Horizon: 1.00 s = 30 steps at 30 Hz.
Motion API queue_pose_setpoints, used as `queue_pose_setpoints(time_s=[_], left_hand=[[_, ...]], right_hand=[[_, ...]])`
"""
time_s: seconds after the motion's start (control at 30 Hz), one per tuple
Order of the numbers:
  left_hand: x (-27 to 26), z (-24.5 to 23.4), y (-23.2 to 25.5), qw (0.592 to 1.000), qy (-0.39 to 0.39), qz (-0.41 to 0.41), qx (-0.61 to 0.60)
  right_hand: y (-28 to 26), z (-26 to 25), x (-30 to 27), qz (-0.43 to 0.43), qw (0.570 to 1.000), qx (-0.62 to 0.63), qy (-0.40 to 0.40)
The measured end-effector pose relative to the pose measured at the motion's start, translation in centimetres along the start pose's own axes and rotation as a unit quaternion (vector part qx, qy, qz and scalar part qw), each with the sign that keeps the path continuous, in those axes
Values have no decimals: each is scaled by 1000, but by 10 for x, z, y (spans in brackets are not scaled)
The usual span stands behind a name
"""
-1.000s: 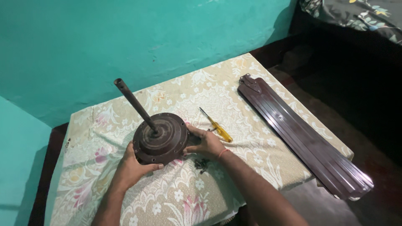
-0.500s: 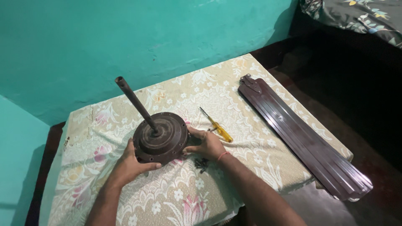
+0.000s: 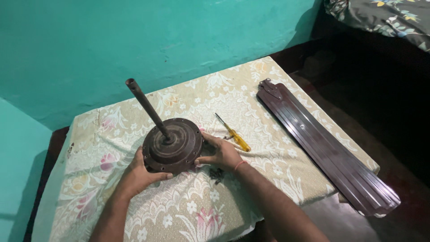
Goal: The person uses a yellow-handled screwdriver to loosen and remove screws from the base of an electric fan motor housing. They separate the housing into two halves, set the screwdriver aside, and then reassemble the housing by aligning and pressing the halves together.
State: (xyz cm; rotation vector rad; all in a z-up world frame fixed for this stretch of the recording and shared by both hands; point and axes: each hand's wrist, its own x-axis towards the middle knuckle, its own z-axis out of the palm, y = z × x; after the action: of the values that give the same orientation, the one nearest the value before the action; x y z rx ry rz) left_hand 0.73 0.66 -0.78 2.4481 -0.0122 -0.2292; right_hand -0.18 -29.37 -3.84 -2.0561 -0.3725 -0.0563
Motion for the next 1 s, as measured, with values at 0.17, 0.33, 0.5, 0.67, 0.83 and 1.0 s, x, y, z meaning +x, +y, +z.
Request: queue_pose_setpoints(time_s=[0.17, 0.33, 0.5, 0.67, 0.83, 1.0], left_hand=[[-6, 2, 7, 1000, 11, -17, 14], [-7, 2, 5, 999, 12, -31, 25], [-3, -1, -4, 1000, -5, 2, -16], [2, -1, -5, 999, -10, 47, -19], [3, 2, -4, 1000, -4, 11, 0], [2, 1, -4, 999, 2, -20, 27]], right_hand=[[4, 1, 1, 4, 999, 51, -4], [6, -1, 3, -22, 1000, -7, 7], [2, -1, 0, -15, 1000, 25, 1], [-6, -1, -1, -14, 1000, 28, 2], [-5, -1, -3, -29, 999, 24, 5], [-3, 0, -1, -38, 999, -6, 11]])
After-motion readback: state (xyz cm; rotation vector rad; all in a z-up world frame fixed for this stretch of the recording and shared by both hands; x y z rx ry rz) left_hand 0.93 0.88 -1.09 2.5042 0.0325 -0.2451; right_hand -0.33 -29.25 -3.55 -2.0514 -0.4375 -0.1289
